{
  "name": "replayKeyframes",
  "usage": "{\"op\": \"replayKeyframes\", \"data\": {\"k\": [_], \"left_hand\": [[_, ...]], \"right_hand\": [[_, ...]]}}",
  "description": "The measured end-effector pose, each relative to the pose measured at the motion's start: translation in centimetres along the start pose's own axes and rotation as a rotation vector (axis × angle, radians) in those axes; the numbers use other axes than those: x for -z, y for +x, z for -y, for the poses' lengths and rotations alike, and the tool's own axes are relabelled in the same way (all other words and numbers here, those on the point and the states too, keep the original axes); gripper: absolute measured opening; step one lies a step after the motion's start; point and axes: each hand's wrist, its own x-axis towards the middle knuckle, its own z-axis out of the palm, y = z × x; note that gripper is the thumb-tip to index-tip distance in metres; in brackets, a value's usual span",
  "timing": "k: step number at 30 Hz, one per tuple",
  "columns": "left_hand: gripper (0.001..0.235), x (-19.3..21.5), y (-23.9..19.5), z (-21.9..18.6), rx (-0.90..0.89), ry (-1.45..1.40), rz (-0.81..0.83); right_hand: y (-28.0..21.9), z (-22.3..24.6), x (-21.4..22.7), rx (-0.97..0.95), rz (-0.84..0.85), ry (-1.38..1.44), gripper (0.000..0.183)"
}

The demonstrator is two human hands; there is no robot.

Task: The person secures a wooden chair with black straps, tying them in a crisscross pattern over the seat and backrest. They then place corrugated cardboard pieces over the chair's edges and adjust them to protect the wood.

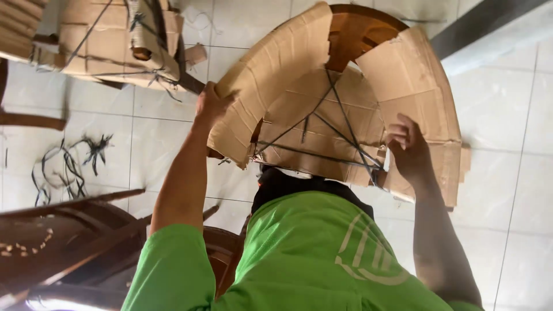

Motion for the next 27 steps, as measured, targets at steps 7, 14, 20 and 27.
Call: {"op": "replayKeyframes", "data": {"k": [7, 14, 20, 27], "left_hand": [[0.059, -4.0, -0.9, 6.7, -0.189, 0.061, -0.203], [0.061, -2.6, -0.2, 4.7, -0.265, 0.209, 0.04], [0.043, -3.8, 0.7, 5.9, -0.316, 0.196, -0.063], [0.04, -2.7, -0.4, 4.6, -0.261, 0.127, -0.038]], "right_hand": [[-7.0, -1.1, -2.3, -0.337, 0.025, 0.017, 0.05], [-6.0, 0.3, -9.8, -0.392, 0.063, 0.098, 0.049], [-5.2, 2.8, -13.4, -0.281, 0.148, 0.122, 0.05], [-5.2, 2.3, -14.5, -0.304, 0.154, 0.114, 0.047]]}}
